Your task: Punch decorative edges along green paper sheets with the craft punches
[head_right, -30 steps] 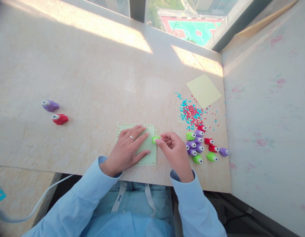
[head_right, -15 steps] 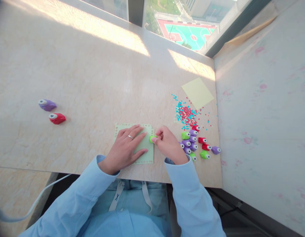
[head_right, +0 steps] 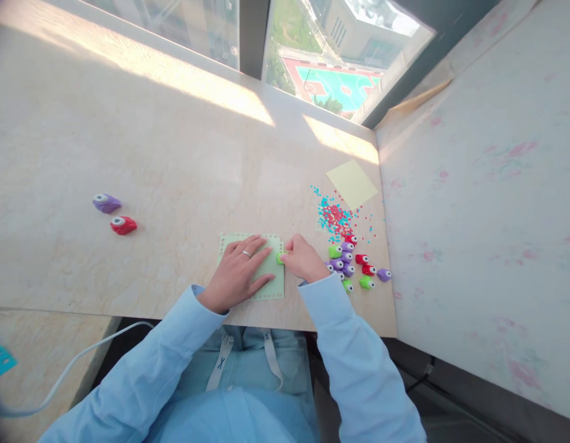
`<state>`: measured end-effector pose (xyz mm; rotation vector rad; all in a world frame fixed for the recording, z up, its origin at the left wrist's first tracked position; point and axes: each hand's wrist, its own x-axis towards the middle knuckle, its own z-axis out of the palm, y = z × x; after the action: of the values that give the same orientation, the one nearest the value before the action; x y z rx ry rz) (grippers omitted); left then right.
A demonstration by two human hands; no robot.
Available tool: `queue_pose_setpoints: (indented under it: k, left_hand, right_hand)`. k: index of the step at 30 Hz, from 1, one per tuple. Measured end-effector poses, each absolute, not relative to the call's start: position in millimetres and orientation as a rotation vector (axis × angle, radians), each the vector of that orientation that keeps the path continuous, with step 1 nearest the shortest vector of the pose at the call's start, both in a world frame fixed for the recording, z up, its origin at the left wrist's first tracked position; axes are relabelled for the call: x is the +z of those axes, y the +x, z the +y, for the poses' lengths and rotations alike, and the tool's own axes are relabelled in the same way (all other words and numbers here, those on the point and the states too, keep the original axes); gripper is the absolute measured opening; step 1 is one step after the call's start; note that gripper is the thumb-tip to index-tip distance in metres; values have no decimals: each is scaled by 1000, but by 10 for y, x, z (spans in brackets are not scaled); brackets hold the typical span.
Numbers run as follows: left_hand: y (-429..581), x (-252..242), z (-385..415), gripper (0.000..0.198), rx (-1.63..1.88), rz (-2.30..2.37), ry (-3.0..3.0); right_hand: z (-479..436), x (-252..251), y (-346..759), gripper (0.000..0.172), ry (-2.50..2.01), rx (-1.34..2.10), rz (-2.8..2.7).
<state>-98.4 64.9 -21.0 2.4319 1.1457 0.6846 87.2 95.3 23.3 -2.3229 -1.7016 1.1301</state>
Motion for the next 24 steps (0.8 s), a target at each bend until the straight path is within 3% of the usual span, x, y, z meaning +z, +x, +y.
queue_pose_setpoints:
  k: [5,9,18,24]
  left_hand:
    - [-976,-236,652,47,695,1150,2445]
    - [-975,-257,651,47,708,1150,2449]
    - [-977,-258,651,47,681,1161,2450]
    - [-972,-272,654,48,680,1169,2450]
  right_hand:
    - [884,255,900,18,-2232,1174,-1648]
    - [792,239,968,31,-2087,1143,-1669]
    - [691,210,1080,29,-2061,653,-1661]
    - [592,150,1074,36,-1978,558,-1877]
